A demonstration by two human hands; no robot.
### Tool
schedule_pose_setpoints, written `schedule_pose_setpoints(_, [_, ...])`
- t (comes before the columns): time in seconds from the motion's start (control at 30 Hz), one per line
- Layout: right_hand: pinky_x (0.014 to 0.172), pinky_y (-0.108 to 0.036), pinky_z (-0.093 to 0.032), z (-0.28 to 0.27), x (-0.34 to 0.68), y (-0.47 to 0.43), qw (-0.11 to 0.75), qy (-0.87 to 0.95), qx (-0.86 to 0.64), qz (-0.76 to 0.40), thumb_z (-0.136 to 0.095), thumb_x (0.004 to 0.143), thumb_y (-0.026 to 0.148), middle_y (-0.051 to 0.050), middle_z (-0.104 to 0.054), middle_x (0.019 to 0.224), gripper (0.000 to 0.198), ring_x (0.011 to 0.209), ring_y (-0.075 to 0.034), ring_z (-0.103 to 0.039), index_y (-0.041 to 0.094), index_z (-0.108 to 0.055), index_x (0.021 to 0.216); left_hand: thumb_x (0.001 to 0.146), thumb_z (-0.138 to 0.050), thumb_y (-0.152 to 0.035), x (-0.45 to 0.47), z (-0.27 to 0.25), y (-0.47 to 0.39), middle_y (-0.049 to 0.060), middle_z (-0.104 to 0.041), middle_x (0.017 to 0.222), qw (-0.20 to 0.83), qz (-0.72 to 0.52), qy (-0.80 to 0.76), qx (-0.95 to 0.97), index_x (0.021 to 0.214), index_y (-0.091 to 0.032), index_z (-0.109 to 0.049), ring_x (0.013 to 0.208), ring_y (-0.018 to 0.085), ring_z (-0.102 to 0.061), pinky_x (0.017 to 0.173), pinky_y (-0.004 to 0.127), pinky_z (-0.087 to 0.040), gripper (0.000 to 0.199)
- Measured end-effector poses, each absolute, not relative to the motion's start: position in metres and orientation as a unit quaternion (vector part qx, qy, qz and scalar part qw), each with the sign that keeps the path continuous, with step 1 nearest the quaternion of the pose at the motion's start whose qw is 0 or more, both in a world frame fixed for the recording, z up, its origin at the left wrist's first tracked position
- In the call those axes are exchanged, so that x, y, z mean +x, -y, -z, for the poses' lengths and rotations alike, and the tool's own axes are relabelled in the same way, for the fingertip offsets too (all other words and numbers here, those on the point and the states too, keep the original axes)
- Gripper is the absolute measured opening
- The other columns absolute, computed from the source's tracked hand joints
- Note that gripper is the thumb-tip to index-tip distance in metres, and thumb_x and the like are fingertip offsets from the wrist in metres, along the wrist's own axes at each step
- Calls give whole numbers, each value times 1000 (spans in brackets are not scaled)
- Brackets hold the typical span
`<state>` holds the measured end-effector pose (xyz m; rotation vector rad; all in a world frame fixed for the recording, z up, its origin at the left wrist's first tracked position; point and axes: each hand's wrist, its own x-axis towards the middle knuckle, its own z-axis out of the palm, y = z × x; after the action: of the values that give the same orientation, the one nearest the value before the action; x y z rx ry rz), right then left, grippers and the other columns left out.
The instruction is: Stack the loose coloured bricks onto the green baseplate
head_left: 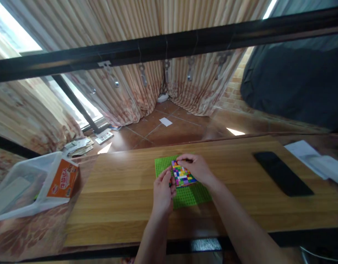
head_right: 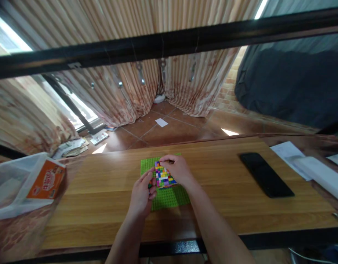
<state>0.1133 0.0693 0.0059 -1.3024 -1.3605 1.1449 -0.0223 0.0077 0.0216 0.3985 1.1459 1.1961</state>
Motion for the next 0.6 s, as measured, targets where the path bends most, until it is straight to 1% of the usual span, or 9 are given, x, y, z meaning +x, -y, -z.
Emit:
schedule_pose_setpoints(0.07, [59,-27,-47,-5,112,-66,445,531,-526,-493,-70,69,37,-2,-73,70,22,59,-14,-61,20,-77,81,72,-70,-38,-21,-22,-10,-9,-42,55,644,-522,-524,198,110,-13,-65,38,1,-25,37,15,-13,45])
schedule_pose_setpoints(0.17, [54,-25,-44,-5,111,-58,452,509,-534,-501,-72,69,38,-1,-70,66,23,56,-13,-58,20,-78,81,73,-71,-38,-21,-23,-10,-9,-40,52,621,-512,-543,240,104,-14,-69,38,2,-25,38,16,-16,40])
schedule_pose_setpoints(0.3, [54,-26,-45,-7,112,-51,451,499,-536,-510,-71,69,39,-2,-72,67,23,57,-14,-59,20,-78,81,71,-72,-37,-21,-22,-6,-8,-41,49,590,-517,-557,270,96,-15,-73,41,4,-31,41,17,-25,33])
schedule_pose_setpoints(0.43, [58,-27,-47,-10,113,-52,453,494,-543,-505,-72,67,36,-4,-74,72,22,61,-15,-62,20,-78,80,71,-73,-37,-19,-20,-4,-5,-45,50,581,-526,-560,269,94,-15,-75,46,7,-39,45,19,-32,32])
schedule_pose_setpoints(0.6, [58,-28,-47,-12,113,-53,437,499,-553,-504,-73,66,38,-4,-75,71,23,60,-16,-62,20,-78,80,72,-71,-36,-18,-20,-3,-4,-48,52,576,-532,-559,270,94,-15,-75,49,8,-43,48,20,-37,30])
